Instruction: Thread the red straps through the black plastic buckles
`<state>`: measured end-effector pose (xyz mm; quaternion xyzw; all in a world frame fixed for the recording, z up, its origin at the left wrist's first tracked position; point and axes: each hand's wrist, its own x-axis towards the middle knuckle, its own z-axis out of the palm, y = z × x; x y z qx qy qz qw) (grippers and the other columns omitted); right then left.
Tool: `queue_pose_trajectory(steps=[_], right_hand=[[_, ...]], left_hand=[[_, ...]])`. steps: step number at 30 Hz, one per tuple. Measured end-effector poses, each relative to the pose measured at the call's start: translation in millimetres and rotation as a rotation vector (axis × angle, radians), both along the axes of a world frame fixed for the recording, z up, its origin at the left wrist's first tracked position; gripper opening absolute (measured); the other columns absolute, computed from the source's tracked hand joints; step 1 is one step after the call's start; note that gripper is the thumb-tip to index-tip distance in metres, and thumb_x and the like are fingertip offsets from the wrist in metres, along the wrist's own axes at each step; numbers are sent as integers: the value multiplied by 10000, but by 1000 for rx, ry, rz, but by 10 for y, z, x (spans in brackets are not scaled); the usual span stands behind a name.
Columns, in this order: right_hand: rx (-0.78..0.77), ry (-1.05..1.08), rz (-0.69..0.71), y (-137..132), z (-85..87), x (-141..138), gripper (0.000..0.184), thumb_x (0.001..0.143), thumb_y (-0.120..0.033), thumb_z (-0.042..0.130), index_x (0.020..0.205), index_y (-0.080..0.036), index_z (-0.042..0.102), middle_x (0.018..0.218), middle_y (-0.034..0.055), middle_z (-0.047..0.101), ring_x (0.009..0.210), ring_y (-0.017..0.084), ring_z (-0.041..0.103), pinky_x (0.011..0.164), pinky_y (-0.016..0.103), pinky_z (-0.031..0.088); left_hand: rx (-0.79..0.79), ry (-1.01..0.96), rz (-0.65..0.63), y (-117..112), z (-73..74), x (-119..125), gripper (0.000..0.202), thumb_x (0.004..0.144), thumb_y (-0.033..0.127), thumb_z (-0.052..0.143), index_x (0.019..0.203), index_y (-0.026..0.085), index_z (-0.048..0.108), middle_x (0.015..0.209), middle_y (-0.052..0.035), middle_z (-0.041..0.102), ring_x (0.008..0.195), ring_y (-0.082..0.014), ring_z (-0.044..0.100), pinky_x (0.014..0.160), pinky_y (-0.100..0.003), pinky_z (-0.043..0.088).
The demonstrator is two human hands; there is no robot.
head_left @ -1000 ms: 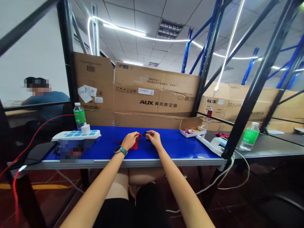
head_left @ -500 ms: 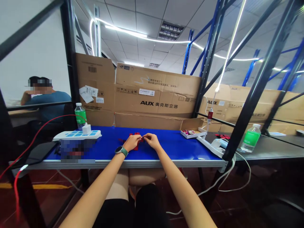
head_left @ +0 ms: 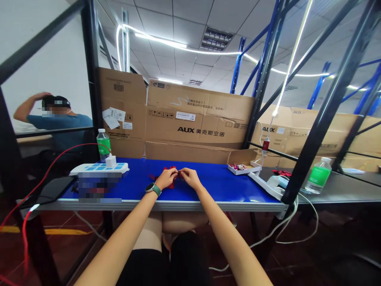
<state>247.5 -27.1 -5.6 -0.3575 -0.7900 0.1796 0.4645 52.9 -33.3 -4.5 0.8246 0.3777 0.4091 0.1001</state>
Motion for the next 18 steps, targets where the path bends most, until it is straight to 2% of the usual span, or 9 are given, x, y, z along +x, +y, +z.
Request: queue_pose_trajectory(steps=[2,4,8,11,14,18], right_hand=[[-17,17,0,-4,7,3,229,906,-368,529,947,-223,702,823,15,737,724,167,681,705,260,525],[-28,27,-2,8,-1,8,242,895,-414,557,883,-213,690,794,14,726,726,166,672,705,257,519],[-61,26,20,62,-38,22,255,851,-446,612,823,-201,675,780,11,713,719,160,652,702,252,510],[-68,54,46,100,-60,31,210,826,-403,627,823,-195,662,787,10,707,723,161,651,702,255,508],[-58,46,1,107,-63,35,168,820,-360,606,807,-198,649,758,1,691,700,155,636,685,252,497],[-13,-9,-59,66,-35,18,173,829,-364,576,788,-205,631,755,2,685,700,156,626,686,251,488]], left_hand=[[24,-43,-1,-16,11,-1,230,900,200,523,1114,219,607,776,-1,721,783,-179,683,757,-270,475],[46,-42,-21,-37,24,-5,292,901,190,518,1182,242,581,787,12,720,792,-175,684,771,-269,474],[51,-4,-43,-86,54,-3,222,921,207,484,1089,243,625,795,9,707,757,-163,665,751,-262,479],[72,6,-65,-120,72,14,184,908,230,525,1065,228,620,877,-8,716,820,-168,671,792,-274,489],[108,40,-92,-138,75,40,224,841,282,655,1050,222,602,1001,-37,717,920,-199,676,831,-298,495],[108,76,-47,-123,55,66,230,818,270,683,1017,213,583,967,-61,715,904,-225,687,780,-307,500]])
